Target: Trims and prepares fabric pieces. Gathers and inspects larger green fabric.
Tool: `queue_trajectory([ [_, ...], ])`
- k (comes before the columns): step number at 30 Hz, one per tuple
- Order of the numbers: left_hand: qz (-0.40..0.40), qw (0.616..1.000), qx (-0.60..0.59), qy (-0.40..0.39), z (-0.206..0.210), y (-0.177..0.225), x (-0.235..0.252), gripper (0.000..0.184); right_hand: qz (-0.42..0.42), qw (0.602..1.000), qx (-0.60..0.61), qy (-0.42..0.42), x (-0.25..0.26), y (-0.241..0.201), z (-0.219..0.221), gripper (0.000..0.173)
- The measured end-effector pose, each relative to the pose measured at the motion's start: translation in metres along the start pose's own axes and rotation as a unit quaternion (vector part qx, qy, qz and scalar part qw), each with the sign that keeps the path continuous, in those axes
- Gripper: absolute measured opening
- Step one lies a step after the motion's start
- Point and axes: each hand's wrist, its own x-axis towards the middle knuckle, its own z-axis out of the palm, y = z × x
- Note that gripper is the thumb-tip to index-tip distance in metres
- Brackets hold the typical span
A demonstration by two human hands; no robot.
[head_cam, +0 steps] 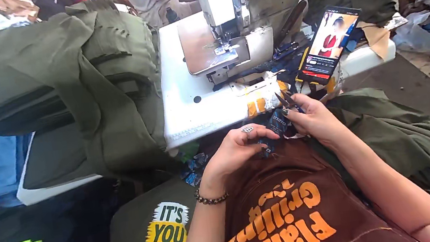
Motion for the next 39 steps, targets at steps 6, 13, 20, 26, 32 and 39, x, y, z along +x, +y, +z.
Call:
queue_trajectory([
  [6,-0.068,0.992,0.063,0.083,-0.005,-0.043,0.005,0.051,0.002,0.994,-0.066,-0.082,0.0,0.037,-0.023,0.041],
  [13,-0.087,0.991,0.028,0.095,-0.002,-0.055,0.012,0.063,0.142,0.985,-0.008,-0.102,-0.022,0.064,-0.016,0.025],
  [20,-0.096,0.991,0.041,0.08,-0.001,-0.055,0.013,0.064,0.143,0.982,0.042,-0.117,-0.01,0.063,0.0,0.024],
  [26,-0.098,0.991,0.041,0.083,0.0,-0.055,0.013,0.064,0.141,0.982,0.063,-0.111,-0.007,0.058,0.008,0.022],
  [32,-0.095,0.991,0.046,0.086,0.001,-0.055,0.013,0.064,0.129,0.984,0.069,-0.105,-0.006,0.058,0.01,0.02],
  [39,-0.096,0.991,0.038,0.087,0.003,-0.057,0.014,0.064,0.118,0.986,0.067,-0.096,-0.007,0.064,0.009,0.018],
])
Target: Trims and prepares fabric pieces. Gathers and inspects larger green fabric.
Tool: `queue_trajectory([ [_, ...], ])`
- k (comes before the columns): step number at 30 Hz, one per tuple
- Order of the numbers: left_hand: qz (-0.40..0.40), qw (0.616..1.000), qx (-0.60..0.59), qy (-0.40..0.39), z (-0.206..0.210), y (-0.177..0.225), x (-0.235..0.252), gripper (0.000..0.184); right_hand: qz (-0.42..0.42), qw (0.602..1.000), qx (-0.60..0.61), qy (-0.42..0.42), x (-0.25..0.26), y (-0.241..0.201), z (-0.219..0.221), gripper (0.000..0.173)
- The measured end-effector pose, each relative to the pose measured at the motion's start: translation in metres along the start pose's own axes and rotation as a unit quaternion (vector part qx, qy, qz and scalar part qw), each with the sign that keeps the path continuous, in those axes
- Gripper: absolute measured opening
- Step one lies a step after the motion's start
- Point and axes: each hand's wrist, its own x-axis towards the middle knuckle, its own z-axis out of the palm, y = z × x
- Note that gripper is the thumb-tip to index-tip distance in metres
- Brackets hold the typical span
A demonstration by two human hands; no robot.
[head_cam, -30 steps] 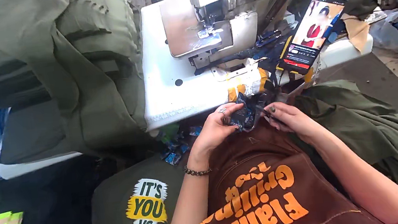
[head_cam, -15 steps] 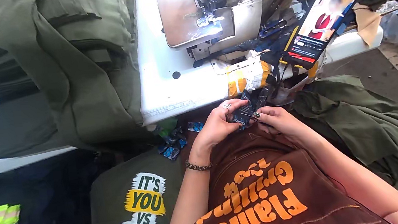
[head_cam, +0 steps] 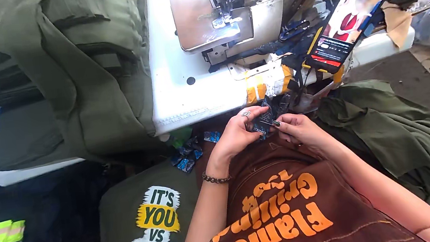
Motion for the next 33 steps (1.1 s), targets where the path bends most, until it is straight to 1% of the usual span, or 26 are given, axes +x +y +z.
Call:
queue_trajectory([
  [9,-0.01,1.0,-0.007,-0.016,0.004,-0.002,0.003,0.065,0.014,1.0,0.007,-0.008,0.008,-0.002,0.005,0.018],
  [13,-0.032,0.999,0.007,-0.005,0.003,-0.003,0.003,0.075,0.022,0.999,-0.009,0.024,0.009,0.004,0.003,0.018],
  [17,-0.072,0.995,0.066,0.025,0.007,0.001,0.003,0.081,0.059,0.997,-0.045,-0.004,0.006,0.006,-0.003,0.028],
  [20,-0.063,0.994,0.087,0.037,0.011,0.003,0.003,0.087,0.045,0.998,-0.039,0.0,0.005,0.005,0.002,0.021],
  [22,-0.051,0.995,0.079,0.038,0.014,0.007,0.001,0.089,0.028,0.999,-0.031,0.033,0.008,0.001,0.005,0.014],
  [24,-0.045,0.997,0.054,0.023,0.015,0.016,-0.003,0.085,0.014,0.997,-0.014,0.079,0.013,-0.006,0.003,0.007],
  [25,-0.044,0.998,0.041,0.009,0.014,0.021,-0.006,0.077,0.008,0.995,-0.002,0.104,0.016,-0.01,-0.001,0.006],
  [26,-0.039,0.999,0.032,-0.005,0.012,0.025,-0.009,0.066,0.003,0.993,0.008,0.121,0.017,-0.014,-0.006,0.007],
  [27,-0.032,0.999,0.027,-0.017,0.011,0.027,-0.01,0.053,-0.001,0.992,0.014,0.128,0.018,-0.018,-0.011,0.008],
  [28,-0.024,0.999,0.025,-0.03,0.009,0.028,-0.011,0.045,-0.006,0.992,0.014,0.124,0.018,-0.021,-0.016,0.008],
  [29,-0.021,0.999,0.019,-0.038,0.008,0.029,-0.01,0.043,-0.015,0.994,0.007,0.112,0.017,-0.022,-0.02,0.01],
  [30,-0.017,0.999,0.009,-0.039,0.008,0.028,-0.008,0.043,-0.023,0.995,-0.008,0.093,0.015,-0.021,-0.024,0.014],
  [33,0.014,1.0,-0.002,-0.008,0.004,0.018,0.0,0.043,-0.024,0.997,-0.062,0.044,0.005,-0.012,-0.033,0.038],
])
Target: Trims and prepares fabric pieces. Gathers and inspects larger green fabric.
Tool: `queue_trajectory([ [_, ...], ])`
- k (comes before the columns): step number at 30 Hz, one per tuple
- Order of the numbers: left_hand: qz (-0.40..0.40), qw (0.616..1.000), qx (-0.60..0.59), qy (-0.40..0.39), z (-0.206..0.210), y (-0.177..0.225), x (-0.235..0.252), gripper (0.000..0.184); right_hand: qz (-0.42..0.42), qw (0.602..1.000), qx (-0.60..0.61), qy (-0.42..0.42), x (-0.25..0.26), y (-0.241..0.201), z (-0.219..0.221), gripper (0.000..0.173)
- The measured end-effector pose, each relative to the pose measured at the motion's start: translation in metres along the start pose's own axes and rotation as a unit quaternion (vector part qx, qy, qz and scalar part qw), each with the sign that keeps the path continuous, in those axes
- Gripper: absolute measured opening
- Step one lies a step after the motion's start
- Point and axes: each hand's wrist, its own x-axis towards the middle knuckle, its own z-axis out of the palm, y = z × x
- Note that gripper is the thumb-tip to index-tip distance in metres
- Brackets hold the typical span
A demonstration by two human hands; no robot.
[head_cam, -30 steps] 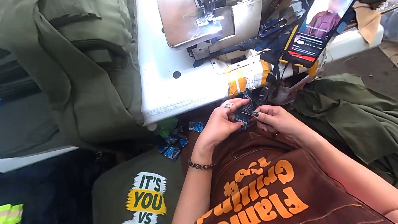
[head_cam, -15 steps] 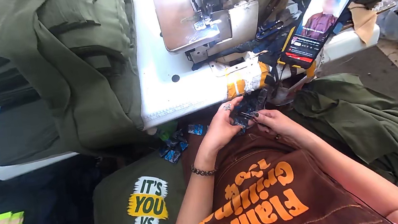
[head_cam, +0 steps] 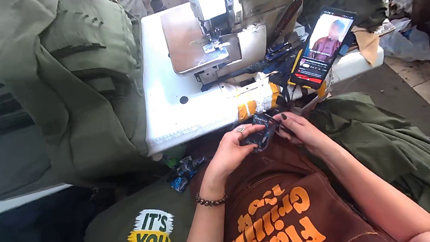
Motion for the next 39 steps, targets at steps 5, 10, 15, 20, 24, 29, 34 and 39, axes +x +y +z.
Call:
queue_trajectory([
  [5,-0.005,0.999,-0.043,0.011,-0.005,-0.01,0.004,0.055,0.059,0.997,0.034,-0.029,-0.02,0.013,0.006,0.026],
  [10,-0.019,0.999,-0.037,-0.012,-0.003,-0.011,0.003,0.064,0.059,0.995,0.06,-0.049,-0.018,0.012,0.017,0.023],
  [15,-0.022,0.999,-0.025,0.0,-0.001,-0.012,0.003,0.065,0.058,0.995,0.056,-0.061,-0.013,0.007,0.025,0.022],
  [20,-0.023,1.0,-0.018,0.005,0.001,-0.013,0.003,0.066,0.049,0.995,0.067,-0.05,-0.012,0.005,0.029,0.02],
  [24,-0.021,1.0,-0.008,0.007,0.002,-0.012,0.004,0.067,0.029,0.996,0.066,-0.048,-0.011,0.006,0.032,0.019],
  [29,-0.028,1.0,-0.004,0.011,0.002,-0.011,0.003,0.069,0.027,0.997,0.053,-0.044,-0.011,0.009,0.032,0.019],
  [34,-0.036,0.999,-0.024,0.018,0.001,-0.011,0.004,0.072,0.056,0.996,0.052,-0.048,-0.012,0.01,0.029,0.024],
  [39,-0.044,0.998,-0.038,0.009,0.004,-0.012,0.005,0.072,0.059,0.995,0.066,-0.047,-0.009,0.006,0.03,0.022],
])
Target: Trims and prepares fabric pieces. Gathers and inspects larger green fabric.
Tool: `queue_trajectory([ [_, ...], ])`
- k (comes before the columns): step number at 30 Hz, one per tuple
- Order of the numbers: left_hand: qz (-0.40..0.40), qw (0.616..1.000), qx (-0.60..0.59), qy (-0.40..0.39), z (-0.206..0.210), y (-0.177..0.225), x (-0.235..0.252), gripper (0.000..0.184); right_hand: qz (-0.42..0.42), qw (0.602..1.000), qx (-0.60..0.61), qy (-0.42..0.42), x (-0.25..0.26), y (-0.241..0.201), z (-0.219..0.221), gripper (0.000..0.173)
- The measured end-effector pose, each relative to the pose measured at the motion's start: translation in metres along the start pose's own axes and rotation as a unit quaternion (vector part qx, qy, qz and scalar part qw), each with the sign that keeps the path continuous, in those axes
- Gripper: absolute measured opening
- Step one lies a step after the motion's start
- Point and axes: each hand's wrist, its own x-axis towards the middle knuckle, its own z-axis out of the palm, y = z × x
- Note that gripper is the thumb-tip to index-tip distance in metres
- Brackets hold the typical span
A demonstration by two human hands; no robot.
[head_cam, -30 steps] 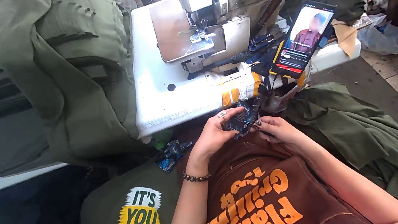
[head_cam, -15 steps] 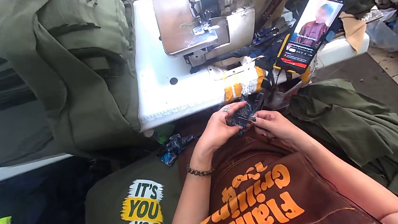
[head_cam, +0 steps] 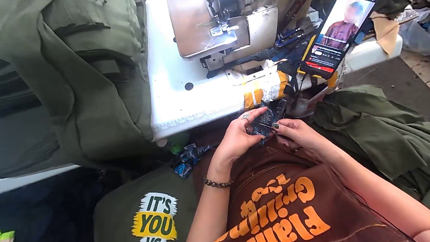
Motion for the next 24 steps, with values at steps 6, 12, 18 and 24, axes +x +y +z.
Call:
queue_trajectory([
  [6,-0.001,1.0,0.011,-0.008,0.007,-0.004,0.004,0.079,-0.022,0.999,0.016,0.03,0.009,0.001,0.007,0.02],
  [12,-0.025,0.997,0.057,0.034,0.006,-0.004,0.004,0.092,0.022,1.0,-0.016,-0.001,0.008,0.003,0.001,0.019],
  [18,-0.028,0.996,0.088,-0.001,0.009,0.013,-0.009,0.081,0.006,0.995,0.002,0.096,0.02,-0.007,-0.001,0.01],
  [24,-0.069,0.992,0.068,-0.075,0.003,0.031,-0.023,0.042,0.056,0.995,-0.053,0.056,0.031,-0.004,-0.015,0.013],
])
